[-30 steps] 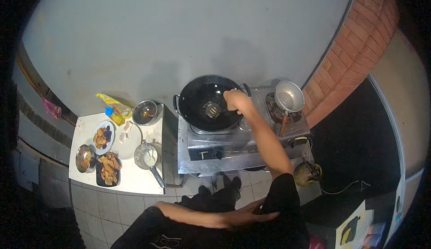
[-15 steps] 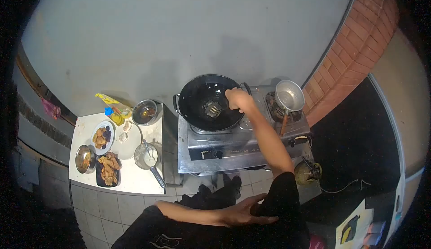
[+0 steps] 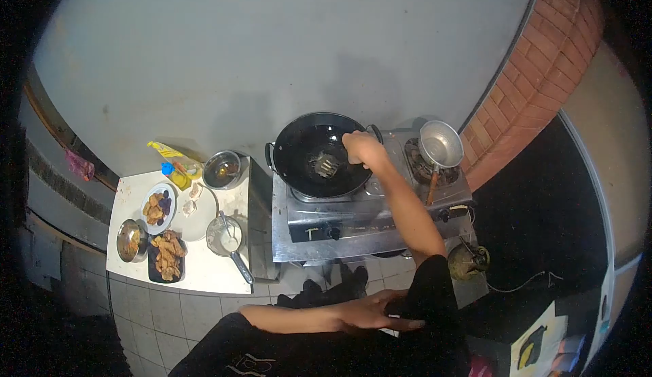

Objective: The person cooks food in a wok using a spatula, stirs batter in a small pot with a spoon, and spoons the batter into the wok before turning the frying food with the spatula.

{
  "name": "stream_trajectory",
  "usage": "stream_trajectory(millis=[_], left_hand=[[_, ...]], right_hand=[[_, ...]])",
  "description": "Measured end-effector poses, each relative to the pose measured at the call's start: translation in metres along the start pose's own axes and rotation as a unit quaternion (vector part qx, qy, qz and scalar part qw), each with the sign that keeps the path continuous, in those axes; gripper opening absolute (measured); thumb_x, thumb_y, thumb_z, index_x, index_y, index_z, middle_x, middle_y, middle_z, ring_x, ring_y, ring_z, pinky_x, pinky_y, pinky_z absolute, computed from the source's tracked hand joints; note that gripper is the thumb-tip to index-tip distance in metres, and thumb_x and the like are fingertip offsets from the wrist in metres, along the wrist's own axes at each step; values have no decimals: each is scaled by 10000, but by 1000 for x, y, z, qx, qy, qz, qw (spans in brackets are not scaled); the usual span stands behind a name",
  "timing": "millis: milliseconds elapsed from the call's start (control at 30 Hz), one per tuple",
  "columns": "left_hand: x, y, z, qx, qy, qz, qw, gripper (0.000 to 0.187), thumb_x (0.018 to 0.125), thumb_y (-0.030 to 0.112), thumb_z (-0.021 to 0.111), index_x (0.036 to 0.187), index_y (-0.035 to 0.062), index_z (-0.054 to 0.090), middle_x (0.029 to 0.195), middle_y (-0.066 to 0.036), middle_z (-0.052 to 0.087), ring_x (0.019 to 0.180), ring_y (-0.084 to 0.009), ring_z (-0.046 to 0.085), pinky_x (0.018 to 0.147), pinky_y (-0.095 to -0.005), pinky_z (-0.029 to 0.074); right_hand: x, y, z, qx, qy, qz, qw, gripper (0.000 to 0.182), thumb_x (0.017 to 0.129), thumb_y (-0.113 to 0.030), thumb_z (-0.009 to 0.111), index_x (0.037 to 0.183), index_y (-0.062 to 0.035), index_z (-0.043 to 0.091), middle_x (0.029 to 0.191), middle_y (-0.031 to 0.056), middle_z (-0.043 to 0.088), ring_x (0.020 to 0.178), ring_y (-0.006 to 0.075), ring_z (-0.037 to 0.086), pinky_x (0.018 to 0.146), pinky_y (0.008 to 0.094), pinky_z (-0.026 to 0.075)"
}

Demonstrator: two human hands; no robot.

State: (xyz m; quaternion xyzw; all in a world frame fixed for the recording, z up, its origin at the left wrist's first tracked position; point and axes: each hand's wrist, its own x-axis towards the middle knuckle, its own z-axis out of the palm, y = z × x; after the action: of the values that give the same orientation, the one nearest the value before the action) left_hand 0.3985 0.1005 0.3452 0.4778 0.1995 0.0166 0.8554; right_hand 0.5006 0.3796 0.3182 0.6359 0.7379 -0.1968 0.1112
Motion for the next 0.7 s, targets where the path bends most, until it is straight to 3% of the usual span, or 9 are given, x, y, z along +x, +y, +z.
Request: stream_trajectory(millis=[100,200,267,400,500,600,700], left_hand=[[23,-29,-2,-72,-52,63,994,726,811,397,723,1321,-28,429,1284,-134,512,1210,-205,455,1029,-342,367],[20,-33,-2,66,0,-13,998,676,818,385,719,1299,-16,465,1253,-110,544,1180,-202,482,1007,-338,387],[27,-52,-2,27,-5,85,996,630,828,355,712,1291,-4,482,1254,-110,553,1171,-206,496,1019,-340,380],[23,-37,-2,-26,-16,126,992,575,850,305,695,1291,-1,487,1256,-121,558,1177,-192,496,1031,-340,371],[24,-39,0,-67,-16,114,991,555,860,282,686,1295,0,487,1251,-114,565,1162,-178,504,1017,-333,381],[27,-48,-2,-19,2,90,996,564,857,287,691,1299,4,485,1245,-100,570,1148,-173,509,989,-322,398],[17,-41,2,-18,0,90,996,572,855,297,695,1304,12,485,1227,-83,582,1123,-160,518,955,-305,416]], right_hand=[[-5,-5,-3,8,2,1,1000,328,783,-113,721,890,125,523,1036,219,590,582,242,645,368,313,483],[-2,1,3,8,23,-24,999,329,781,-111,722,881,128,520,982,223,607,554,234,638,370,315,483],[-2,2,-2,5,11,-10,1000,333,775,-109,726,881,130,518,925,221,621,530,229,631,377,317,485],[-2,-1,-3,-12,19,-13,1000,338,765,-109,733,850,135,516,824,217,635,489,223,620,393,324,488],[-9,-6,-6,-8,21,1,1000,232,715,38,632,934,111,605,966,245,649,695,307,687,465,350,557],[-11,-2,-4,-15,45,-18,999,327,761,-106,731,832,139,526,841,222,633,502,225,627,390,325,481],[-14,-3,-7,18,54,-21,998,319,764,-103,729,852,135,535,855,221,633,517,229,631,394,327,488]])
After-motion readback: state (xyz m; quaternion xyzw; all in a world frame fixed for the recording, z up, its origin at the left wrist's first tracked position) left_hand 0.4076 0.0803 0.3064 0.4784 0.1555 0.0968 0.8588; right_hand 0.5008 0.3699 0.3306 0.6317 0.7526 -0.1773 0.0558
